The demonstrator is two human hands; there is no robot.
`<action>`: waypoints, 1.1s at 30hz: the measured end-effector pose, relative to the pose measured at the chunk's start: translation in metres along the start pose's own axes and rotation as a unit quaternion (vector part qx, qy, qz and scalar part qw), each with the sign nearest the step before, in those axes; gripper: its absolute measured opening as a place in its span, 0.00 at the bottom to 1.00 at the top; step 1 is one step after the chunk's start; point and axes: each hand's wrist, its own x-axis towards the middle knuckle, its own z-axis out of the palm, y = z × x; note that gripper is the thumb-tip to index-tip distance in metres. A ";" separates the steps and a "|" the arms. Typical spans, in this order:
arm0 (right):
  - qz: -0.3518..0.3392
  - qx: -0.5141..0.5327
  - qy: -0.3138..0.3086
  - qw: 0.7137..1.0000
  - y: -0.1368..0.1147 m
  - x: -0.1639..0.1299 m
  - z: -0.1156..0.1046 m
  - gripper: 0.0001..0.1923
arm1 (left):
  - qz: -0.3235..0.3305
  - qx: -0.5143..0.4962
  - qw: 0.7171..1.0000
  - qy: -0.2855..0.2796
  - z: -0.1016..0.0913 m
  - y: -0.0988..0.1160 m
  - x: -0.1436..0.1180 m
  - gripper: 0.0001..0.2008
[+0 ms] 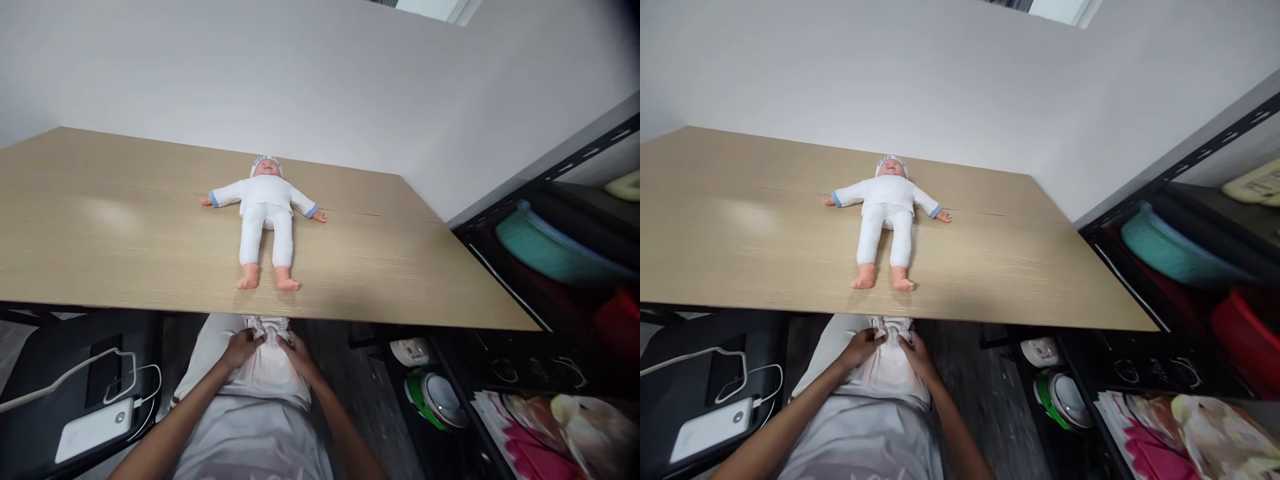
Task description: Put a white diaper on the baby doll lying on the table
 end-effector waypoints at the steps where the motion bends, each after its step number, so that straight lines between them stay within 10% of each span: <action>1: 0.000 0.001 -0.005 1.000 -0.006 -0.004 -0.001 0.46 | 0.004 -0.026 1.000 -0.002 0.001 0.004 -0.004 0.33; 6: -0.067 -0.057 0.016 0.996 -0.042 -0.092 -0.021 0.30 | 0.077 -0.140 0.987 0.030 0.007 0.025 -0.090 0.36; 12: -0.225 -0.180 0.108 0.951 -0.094 -0.205 -0.039 0.15 | 0.201 -0.114 0.973 0.023 -0.021 0.046 -0.219 0.11; 21: -0.265 -0.148 0.070 0.950 -0.137 -0.137 0.007 0.11 | 0.133 -0.258 0.955 0.060 -0.023 0.066 -0.159 0.27; 28: -0.351 -0.235 0.250 0.871 -0.131 -0.131 0.000 0.18 | 0.041 -0.297 0.953 0.046 -0.022 0.060 -0.150 0.39; 33: -0.430 -0.299 0.122 0.843 -0.173 -0.103 0.018 0.18 | 0.082 -0.243 0.965 0.051 -0.018 0.051 -0.156 0.36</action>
